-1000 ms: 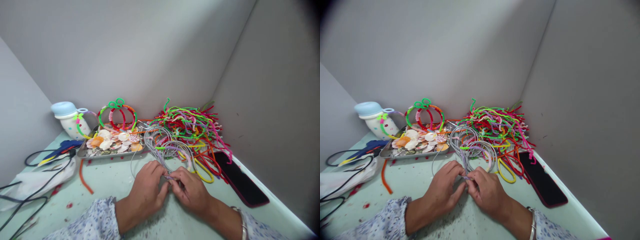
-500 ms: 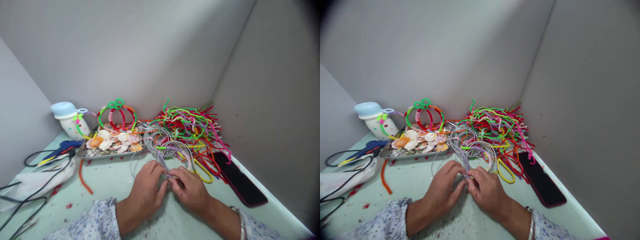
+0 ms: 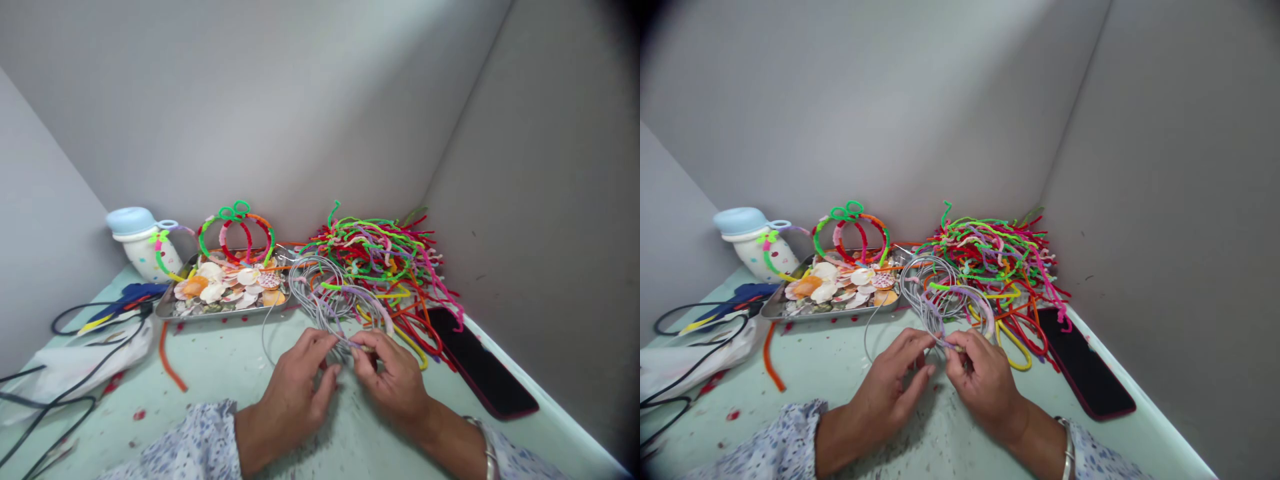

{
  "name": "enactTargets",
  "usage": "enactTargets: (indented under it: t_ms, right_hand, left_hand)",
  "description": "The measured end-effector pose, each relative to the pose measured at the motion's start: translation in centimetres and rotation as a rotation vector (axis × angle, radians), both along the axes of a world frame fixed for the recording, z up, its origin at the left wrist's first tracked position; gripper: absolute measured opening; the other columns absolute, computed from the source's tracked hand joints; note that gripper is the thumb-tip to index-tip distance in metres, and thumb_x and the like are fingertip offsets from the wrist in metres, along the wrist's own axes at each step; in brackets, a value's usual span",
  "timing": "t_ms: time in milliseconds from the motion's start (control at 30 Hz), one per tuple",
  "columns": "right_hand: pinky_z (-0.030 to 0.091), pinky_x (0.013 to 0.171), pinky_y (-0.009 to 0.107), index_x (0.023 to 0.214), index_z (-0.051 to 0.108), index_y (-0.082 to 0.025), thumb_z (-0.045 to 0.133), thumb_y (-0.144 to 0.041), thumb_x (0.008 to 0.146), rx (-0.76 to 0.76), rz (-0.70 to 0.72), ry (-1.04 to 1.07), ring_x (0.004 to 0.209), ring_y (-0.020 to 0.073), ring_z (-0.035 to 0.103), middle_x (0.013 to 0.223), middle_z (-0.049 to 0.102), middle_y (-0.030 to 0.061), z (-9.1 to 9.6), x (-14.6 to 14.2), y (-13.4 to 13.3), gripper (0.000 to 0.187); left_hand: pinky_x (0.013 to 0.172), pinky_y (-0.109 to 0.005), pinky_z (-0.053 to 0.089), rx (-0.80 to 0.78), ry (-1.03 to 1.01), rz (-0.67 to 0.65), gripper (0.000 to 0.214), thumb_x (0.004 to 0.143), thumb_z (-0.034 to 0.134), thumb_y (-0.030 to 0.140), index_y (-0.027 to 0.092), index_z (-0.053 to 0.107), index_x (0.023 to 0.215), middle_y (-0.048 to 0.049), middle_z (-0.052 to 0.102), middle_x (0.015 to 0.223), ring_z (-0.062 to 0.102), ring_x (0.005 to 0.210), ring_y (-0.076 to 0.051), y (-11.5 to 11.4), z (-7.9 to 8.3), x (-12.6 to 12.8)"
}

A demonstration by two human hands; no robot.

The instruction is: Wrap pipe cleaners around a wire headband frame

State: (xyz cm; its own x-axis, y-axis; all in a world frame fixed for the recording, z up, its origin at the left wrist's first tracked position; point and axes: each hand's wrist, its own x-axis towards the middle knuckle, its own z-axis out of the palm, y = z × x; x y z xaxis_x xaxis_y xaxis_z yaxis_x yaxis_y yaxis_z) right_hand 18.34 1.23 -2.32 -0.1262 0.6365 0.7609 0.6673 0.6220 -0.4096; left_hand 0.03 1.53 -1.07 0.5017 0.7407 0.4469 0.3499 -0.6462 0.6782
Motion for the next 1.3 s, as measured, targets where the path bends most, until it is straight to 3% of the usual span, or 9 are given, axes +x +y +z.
enactTargets:
  t_ms: [300,467,600,833,1000,1133,1200,1300]
  right_hand:
    - [0.044,0.053,0.023,0.092,0.058,-0.020,0.051,-0.018,0.091,0.042,0.029,-0.064,0.052,0.0112,0.056,0.067,0.059,-0.0028,0.3,0.1,-0.6,0.007]
    - [0.045,0.053,0.023,0.092,0.058,-0.020,0.051,-0.017,0.091,0.036,0.003,-0.023,0.052,0.0112,0.057,0.068,0.059,-0.0022,0.5,0.3,-0.5,0.008]
    - [0.048,0.055,0.022,0.092,0.059,-0.019,0.051,-0.018,0.090,0.022,-0.034,0.024,0.053,0.0113,0.060,0.068,0.060,-0.0021,0.6,0.4,-0.4,0.008]
    - [0.051,0.058,0.021,0.095,0.060,-0.021,0.053,-0.021,0.090,-0.061,-0.129,0.146,0.059,0.0115,0.063,0.079,0.066,-0.0006,0.3,0.7,0.0,0.008]
    - [0.052,0.061,0.022,0.095,0.061,-0.021,0.052,-0.023,0.090,-0.086,-0.112,0.153,0.062,0.0121,0.064,0.080,0.067,-0.0006,0.1,0.8,0.2,0.010]
    - [0.052,0.060,0.023,0.097,0.062,-0.021,0.052,-0.024,0.090,-0.130,-0.138,0.175,0.064,0.0134,0.065,0.083,0.068,0.0006,-0.3,0.9,0.3,0.012]
    - [0.052,0.058,0.024,0.097,0.062,-0.021,0.052,-0.024,0.090,-0.149,-0.132,0.184,0.062,0.0136,0.065,0.082,0.068,0.0006,-0.4,1.0,0.4,0.012]
    - [0.051,0.056,0.024,0.096,0.061,-0.021,0.052,-0.025,0.091,-0.175,-0.075,0.182,0.059,0.0135,0.065,0.078,0.068,0.0001,-0.4,1.0,0.4,0.012]
  left_hand:
    - [0.083,-0.035,0.045,0.014,-0.054,-0.043,0.018,0.084,0.054,0.011,0.018,0.059,0.100,-0.0086,0.058,0.105,0.055,0.097,-0.021,0.2,0.4,0.0]
    - [0.076,-0.036,0.040,0.096,-0.051,-0.036,0.005,0.085,0.055,0.018,0.017,0.059,0.088,-0.0051,0.063,0.082,0.055,0.081,-0.020,0.2,0.9,-0.1]
    - [0.066,-0.031,0.039,0.078,-0.081,-0.105,0.021,0.091,0.041,0.015,0.016,0.062,0.089,-0.0035,0.061,0.070,0.054,0.067,-0.016,-0.2,1.4,-0.4]
    - [0.060,-0.028,0.043,0.160,-0.096,-0.292,0.032,0.082,0.037,0.006,0.013,0.064,0.098,-0.0057,0.068,0.069,0.058,0.059,-0.016,-0.4,1.6,-0.7]
    - [0.071,-0.029,0.052,0.105,-0.078,-0.427,0.041,0.074,0.040,0.000,0.010,0.066,0.104,-0.0127,0.072,0.090,0.066,0.081,-0.019,-0.2,2.2,-0.3]
    - [0.080,-0.027,0.052,-0.041,0.000,-0.530,0.041,0.070,0.043,-0.003,0.013,0.072,0.095,-0.0081,0.075,0.089,0.069,0.081,-0.017,-0.7,2.7,0.1]
    - [0.076,-0.024,0.052,-0.074,0.008,-0.505,0.037,0.072,0.045,-0.003,0.016,0.073,0.088,-0.0047,0.076,0.082,0.069,0.074,-0.014,-0.9,2.7,0.2]
    - [0.063,-0.023,0.051,-0.037,-0.080,-0.236,0.028,0.077,0.048,0.002,0.016,0.071,0.085,-0.0033,0.071,0.070,0.064,0.064,-0.013,-0.8,2.5,0.1]
